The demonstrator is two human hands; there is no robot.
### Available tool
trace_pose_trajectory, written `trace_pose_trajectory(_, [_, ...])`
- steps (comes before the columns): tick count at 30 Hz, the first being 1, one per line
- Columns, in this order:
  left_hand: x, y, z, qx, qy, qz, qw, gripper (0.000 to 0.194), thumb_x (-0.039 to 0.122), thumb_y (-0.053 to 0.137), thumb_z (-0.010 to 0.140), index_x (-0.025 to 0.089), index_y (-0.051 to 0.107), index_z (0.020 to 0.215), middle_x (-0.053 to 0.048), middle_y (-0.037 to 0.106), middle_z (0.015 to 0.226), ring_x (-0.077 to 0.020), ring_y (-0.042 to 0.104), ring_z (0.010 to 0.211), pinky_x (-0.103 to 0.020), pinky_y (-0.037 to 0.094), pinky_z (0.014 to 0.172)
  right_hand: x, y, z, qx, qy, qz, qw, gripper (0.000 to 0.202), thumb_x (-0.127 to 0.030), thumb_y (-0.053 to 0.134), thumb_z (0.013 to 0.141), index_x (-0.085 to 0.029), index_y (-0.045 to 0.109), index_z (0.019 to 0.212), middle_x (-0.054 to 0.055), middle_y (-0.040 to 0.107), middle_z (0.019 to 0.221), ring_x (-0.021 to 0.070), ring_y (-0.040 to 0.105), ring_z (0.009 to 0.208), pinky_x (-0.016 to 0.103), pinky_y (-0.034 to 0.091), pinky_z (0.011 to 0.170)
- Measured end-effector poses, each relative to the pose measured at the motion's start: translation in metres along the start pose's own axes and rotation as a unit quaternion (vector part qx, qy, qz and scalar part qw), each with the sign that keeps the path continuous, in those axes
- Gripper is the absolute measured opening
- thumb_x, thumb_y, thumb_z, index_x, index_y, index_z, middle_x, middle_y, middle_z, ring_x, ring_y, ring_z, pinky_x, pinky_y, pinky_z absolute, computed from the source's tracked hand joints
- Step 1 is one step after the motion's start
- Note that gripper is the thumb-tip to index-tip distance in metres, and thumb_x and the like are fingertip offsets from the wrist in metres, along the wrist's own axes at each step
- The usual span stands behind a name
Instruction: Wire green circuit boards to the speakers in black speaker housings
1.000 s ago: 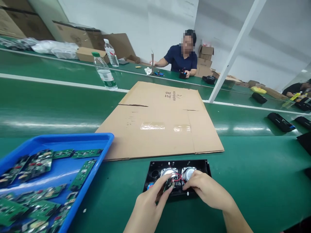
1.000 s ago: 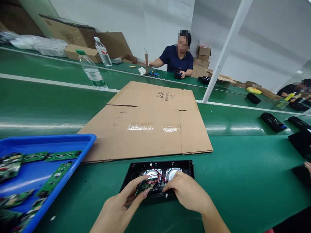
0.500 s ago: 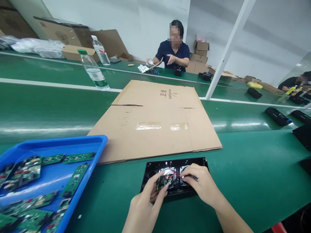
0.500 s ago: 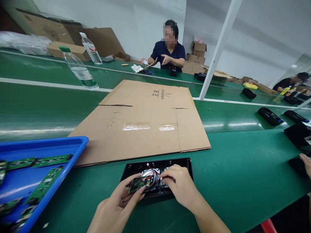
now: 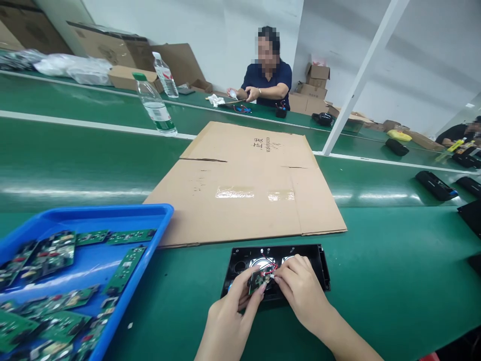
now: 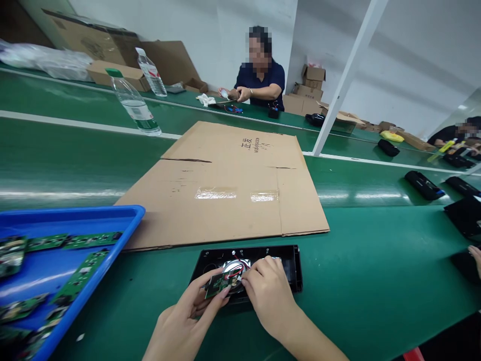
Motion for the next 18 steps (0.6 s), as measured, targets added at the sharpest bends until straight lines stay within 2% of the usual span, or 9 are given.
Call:
trace_pose_trajectory(5, [0.003,-0.001,-0.001,0.020,0.036,-0.015,0.999,0.022,0.030,0.058,0.079,0.031,0.062,0.100,0.007,0.076,0.082,-0.0130,0.073,0.069,-0.015,0.058,0.061,0.004,0.001,0.001,-0.010,0.019,-0.003,1.000,0.026,-0.016,0.030,0.097,-0.015,0.052,0.083,0.003,0.053,0.078,0.0148,0.044,0.071,0.028,0.034,0.061])
trace_pose_trajectory(10, [0.005,0.000,-0.002,0.021,0.049,-0.009,0.999,0.024,0.028,0.057,0.080,0.030,0.061,0.103,0.006,0.076,0.081,-0.0130,0.073,0.068,-0.015,0.058,0.060,0.001,0.000,0.002,-0.066,0.035,0.022,0.997,0.023,-0.014,0.033,0.095,-0.017,0.049,0.080,0.001,0.051,0.079,0.0140,0.044,0.073,0.027,0.035,0.066])
trace_pose_trajectory(15, [0.010,0.002,0.000,0.006,0.068,0.022,0.997,0.022,0.030,0.054,0.082,0.028,0.060,0.103,0.004,0.075,0.077,-0.0149,0.073,0.065,-0.015,0.056,0.048,-0.003,-0.001,0.003,-0.062,0.005,-0.024,0.998,0.023,-0.012,0.034,0.094,-0.017,0.051,0.079,0.001,0.049,0.076,0.0141,0.041,0.071,0.027,0.032,0.064])
trace_pose_trajectory(18, [0.013,0.001,0.000,-0.002,0.092,0.049,0.995,0.021,0.028,0.051,0.085,0.028,0.059,0.104,0.005,0.074,0.074,-0.0148,0.072,0.063,-0.016,0.055,0.049,-0.004,0.000,0.002,-0.047,-0.034,-0.060,0.997,0.025,-0.011,0.034,0.094,-0.016,0.052,0.078,0.002,0.049,0.075,0.0142,0.040,0.070,0.027,0.030,0.064])
Point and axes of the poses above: each hand's wrist, its own z-axis towards the middle knuckle, its own y-axis out of the palm, x = y × z, the point moved 3 cm from there along z, towards the middle knuckle
